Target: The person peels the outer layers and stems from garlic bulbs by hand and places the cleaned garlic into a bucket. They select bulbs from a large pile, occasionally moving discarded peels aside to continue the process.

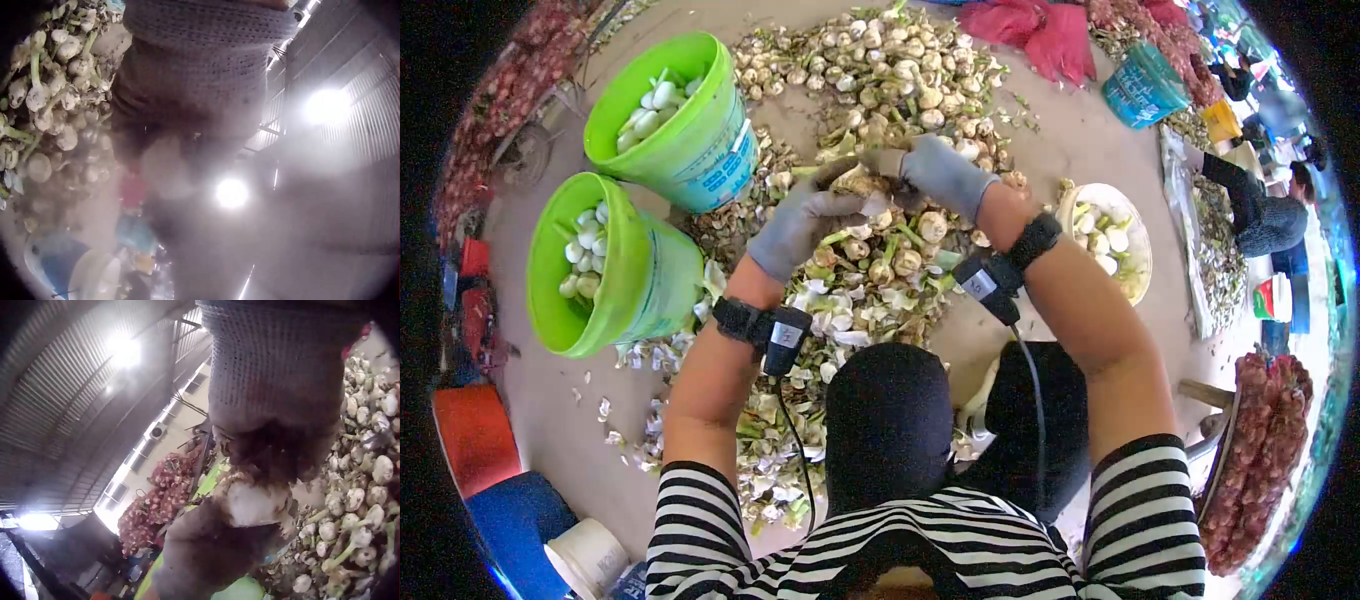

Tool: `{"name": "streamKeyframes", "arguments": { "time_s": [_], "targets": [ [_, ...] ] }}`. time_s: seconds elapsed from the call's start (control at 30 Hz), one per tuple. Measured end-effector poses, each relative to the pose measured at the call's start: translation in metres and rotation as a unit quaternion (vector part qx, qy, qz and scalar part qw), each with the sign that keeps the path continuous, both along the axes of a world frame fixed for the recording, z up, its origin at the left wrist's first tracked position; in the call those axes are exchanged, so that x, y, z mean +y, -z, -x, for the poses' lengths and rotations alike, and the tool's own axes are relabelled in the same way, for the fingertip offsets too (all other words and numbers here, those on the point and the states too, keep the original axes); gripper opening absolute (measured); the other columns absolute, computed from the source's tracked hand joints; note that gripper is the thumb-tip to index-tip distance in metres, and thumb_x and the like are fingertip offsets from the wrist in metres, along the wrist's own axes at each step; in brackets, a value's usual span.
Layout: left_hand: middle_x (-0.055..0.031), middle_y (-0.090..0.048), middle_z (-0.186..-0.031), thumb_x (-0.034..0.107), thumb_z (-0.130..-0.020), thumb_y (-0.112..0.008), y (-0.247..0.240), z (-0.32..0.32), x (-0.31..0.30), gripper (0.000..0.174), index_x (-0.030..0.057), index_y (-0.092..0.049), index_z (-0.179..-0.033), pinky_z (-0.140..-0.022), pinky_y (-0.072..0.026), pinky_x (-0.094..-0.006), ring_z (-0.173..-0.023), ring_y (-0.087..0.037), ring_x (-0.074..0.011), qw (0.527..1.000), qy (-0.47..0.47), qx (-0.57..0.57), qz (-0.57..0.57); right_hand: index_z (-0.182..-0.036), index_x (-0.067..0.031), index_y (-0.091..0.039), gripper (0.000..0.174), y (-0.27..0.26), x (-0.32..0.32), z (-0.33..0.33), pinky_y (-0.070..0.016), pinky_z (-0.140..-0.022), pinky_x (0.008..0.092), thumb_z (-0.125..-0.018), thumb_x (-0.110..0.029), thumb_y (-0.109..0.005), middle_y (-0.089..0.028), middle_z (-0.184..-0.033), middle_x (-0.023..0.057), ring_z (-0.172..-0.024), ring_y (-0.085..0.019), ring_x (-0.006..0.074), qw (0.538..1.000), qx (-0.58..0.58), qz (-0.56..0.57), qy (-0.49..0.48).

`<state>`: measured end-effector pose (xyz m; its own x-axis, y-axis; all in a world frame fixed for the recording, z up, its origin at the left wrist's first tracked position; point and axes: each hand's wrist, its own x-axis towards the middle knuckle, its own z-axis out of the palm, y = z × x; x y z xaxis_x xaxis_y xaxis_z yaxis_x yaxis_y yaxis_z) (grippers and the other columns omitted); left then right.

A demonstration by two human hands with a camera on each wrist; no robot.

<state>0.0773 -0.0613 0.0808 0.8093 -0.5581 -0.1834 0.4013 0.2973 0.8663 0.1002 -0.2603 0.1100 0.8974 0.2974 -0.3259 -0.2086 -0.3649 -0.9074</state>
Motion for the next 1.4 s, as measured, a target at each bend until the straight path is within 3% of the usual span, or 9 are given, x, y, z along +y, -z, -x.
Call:
{"name": "streamKeyframes", "arguments": {
  "time_s": [0.23, 0.4, 0.8, 0.87, 0.9, 1.07, 1.2, 1.33, 1.4],
  "targets": [
    [-0.0087, -0.052, -0.120, 0.013, -0.073, -0.070, 0.111, 0.004, 0.009, 0.062, -0.0012, -0.043, -0.128, -0.090, -0.0431, -0.0282, -0.105, -0.052, -0.0169, 0.983, 0.019, -0.113, -0.142, -0.075, 0.0047, -0.064, 0.041, 0.117, 0.008, 0.014, -0.0409, -0.050, 0.0279, -0.081, -0.036, -0.065, -0.058, -0.060, 0.0042, -0.055, -0.049, 0.0071, 0.999, 0.022, -0.011, 0.039],
    [-0.0116, -0.054, -0.119, 0.014, -0.064, -0.069, 0.139, 0.027, 0.006, 0.068, -0.0045, -0.045, -0.125, -0.089, -0.0439, -0.0290, -0.102, -0.056, -0.0197, 0.995, 0.030, 0.000, -0.094, -0.099, -0.0018, -0.064, 0.029, 0.209, -0.013, 0.050, -0.0460, -0.065, 0.0328, -0.079, -0.023, -0.065, -0.065, -0.088, 0.0158, -0.072, -0.059, 0.0167, 0.997, -0.050, -0.058, -0.006],
    [-0.0133, -0.057, -0.114, 0.014, -0.076, -0.060, 0.196, 0.070, -0.004, 0.055, -0.0046, -0.043, -0.125, -0.095, -0.0425, -0.0329, -0.105, -0.056, -0.0243, 0.950, -0.049, 0.288, 0.108, -0.104, -0.0027, -0.063, 0.029, 0.204, -0.003, 0.113, -0.0473, -0.074, 0.0316, -0.083, -0.021, -0.062, -0.066, -0.092, 0.0114, -0.079, -0.059, 0.0168, 0.995, -0.033, -0.072, 0.058],
    [-0.0122, -0.057, -0.113, 0.017, -0.079, -0.059, 0.189, 0.079, -0.013, 0.058, -0.0035, -0.037, -0.129, -0.093, -0.0432, -0.0321, -0.104, -0.056, -0.0234, 0.968, -0.089, -0.141, -0.187, -0.100, 0.0006, -0.062, 0.024, 0.226, -0.004, 0.124, -0.0486, -0.064, 0.0252, -0.081, -0.014, -0.063, -0.062, -0.089, 0.0048, -0.076, -0.059, 0.0121, 0.915, 0.192, -0.257, 0.244],
    [-0.0122, -0.057, -0.113, 0.017, -0.079, -0.059, 0.190, 0.083, -0.021, 0.058, -0.0035, -0.037, -0.129, -0.093, -0.0432, -0.0321, -0.104, -0.056, -0.0234, 0.967, -0.091, -0.141, -0.192, -0.100, -0.0008, -0.063, 0.025, 0.242, -0.011, 0.130, -0.0459, -0.077, 0.0280, -0.081, -0.016, -0.062, -0.065, -0.090, 0.0095, -0.084, -0.059, 0.0152, 0.991, 0.003, -0.072, 0.108],
    [-0.0099, -0.055, -0.113, 0.021, -0.084, -0.054, 0.186, 0.090, -0.022, 0.044, 0.0028, -0.047, -0.123, -0.088, -0.0467, -0.0347, -0.103, -0.055, -0.0230, 0.988, -0.098, 0.119, 0.010, -0.104, 0.0017, -0.059, 0.030, 0.214, 0.002, 0.140, -0.0455, -0.078, 0.0268, -0.076, -0.008, -0.061, -0.064, -0.093, 0.0075, -0.084, -0.058, 0.0145, 0.902, 0.185, -0.287, 0.266],
    [-0.0052, -0.060, -0.102, 0.040, -0.090, -0.047, 0.188, 0.080, -0.022, 0.044, 0.0060, -0.052, -0.118, -0.069, -0.0500, -0.0321, -0.089, -0.059, -0.0163, 0.933, -0.031, 0.359, -0.004, -0.106, 0.0033, -0.057, 0.037, 0.224, -0.013, 0.149, -0.0458, -0.076, 0.0272, -0.072, -0.009, -0.063, -0.064, -0.094, 0.0095, -0.081, -0.057, 0.0135, 0.973, 0.074, -0.123, 0.181],
    [-0.0082, -0.060, -0.096, 0.022, -0.086, -0.059, 0.194, 0.088, -0.031, 0.047, 0.0000, -0.042, -0.124, -0.065, -0.0536, -0.0266, -0.086, -0.059, -0.0158, 0.982, -0.067, 0.173, -0.046, -0.095, -0.0009, -0.064, 0.022, 0.235, -0.013, 0.156, -0.0466, -0.077, 0.0276, -0.075, -0.006, -0.059, -0.065, -0.092, 0.0081, -0.084, -0.059, 0.0143, 0.981, 0.122, 0.024, 0.148],
    [-0.0080, -0.059, -0.102, 0.019, -0.088, -0.055, 0.193, 0.077, -0.017, 0.043, -0.0008, -0.044, -0.124, -0.074, -0.0506, -0.0276, -0.094, -0.057, -0.0170, 0.981, -0.026, 0.182, -0.063, -0.100, -0.0034, -0.063, 0.021, 0.217, -0.006, 0.153, -0.0469, -0.080, 0.0282, -0.079, -0.004, -0.058, -0.064, -0.096, 0.0082, -0.088, -0.060, 0.0169, 0.929, 0.153, -0.279, 0.190]
  ]
}}
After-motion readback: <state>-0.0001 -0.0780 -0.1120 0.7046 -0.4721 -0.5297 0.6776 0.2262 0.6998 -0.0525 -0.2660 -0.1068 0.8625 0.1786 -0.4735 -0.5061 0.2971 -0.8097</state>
